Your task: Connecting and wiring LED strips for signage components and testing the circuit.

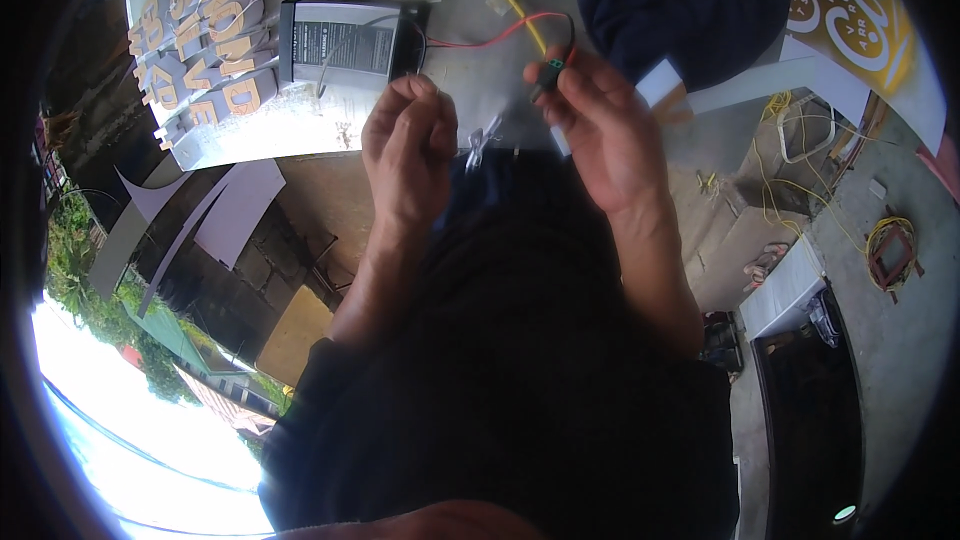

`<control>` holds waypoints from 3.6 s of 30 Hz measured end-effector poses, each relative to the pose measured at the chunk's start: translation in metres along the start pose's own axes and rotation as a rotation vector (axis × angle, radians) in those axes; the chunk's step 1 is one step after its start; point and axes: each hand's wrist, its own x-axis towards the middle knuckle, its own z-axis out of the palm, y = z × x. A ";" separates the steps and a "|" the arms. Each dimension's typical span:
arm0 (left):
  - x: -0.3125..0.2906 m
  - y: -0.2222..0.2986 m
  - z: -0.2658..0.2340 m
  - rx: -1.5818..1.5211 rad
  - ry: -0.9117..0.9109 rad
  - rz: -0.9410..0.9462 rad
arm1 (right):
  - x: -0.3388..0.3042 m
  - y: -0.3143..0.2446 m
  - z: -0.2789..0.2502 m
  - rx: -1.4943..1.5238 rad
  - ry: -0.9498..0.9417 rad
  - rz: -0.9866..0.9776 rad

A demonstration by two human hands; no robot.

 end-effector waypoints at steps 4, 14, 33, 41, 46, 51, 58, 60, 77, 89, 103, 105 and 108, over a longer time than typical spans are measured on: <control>-0.002 0.005 0.007 -0.007 -0.016 -0.040 | 0.004 0.000 -0.001 -0.176 0.056 -0.050; -0.010 0.014 0.010 0.032 -0.137 -0.031 | 0.016 0.011 -0.018 -1.639 0.309 -0.625; -0.028 0.028 0.023 0.012 -0.228 -0.162 | -0.009 -0.014 0.048 -0.460 -0.281 -0.303; -0.027 0.028 0.027 -0.021 -0.156 -0.094 | -0.011 -0.003 0.043 -0.510 -0.218 -0.394; -0.026 0.023 0.027 -0.092 -0.126 -0.002 | -0.013 0.011 0.047 -0.509 -0.135 -0.440; -0.024 0.023 0.025 -0.112 -0.090 -0.001 | -0.015 0.019 0.051 -0.454 -0.069 -0.416; -0.029 0.029 0.023 0.130 -0.064 -0.003 | -0.012 -0.006 0.027 -0.428 -0.244 -0.430; -0.032 0.036 0.023 0.196 -0.092 -0.048 | -0.011 -0.022 0.026 -0.492 -0.114 -0.434; -0.046 0.047 0.027 0.336 -0.165 -0.139 | -0.011 -0.074 0.075 -1.656 -0.598 -0.974; -0.046 0.038 0.023 0.645 -0.138 0.154 | -0.015 -0.080 0.074 -1.642 -0.525 -0.332; -0.041 0.049 0.023 0.489 -0.194 -0.087 | -0.009 -0.076 0.073 -1.703 -0.698 -0.898; -0.041 0.050 0.024 0.515 -0.189 -0.061 | -0.009 -0.076 0.075 -1.737 -0.664 -0.854; -0.041 0.045 0.022 0.617 -0.161 0.080 | -0.009 -0.073 0.078 -1.759 -0.570 -0.750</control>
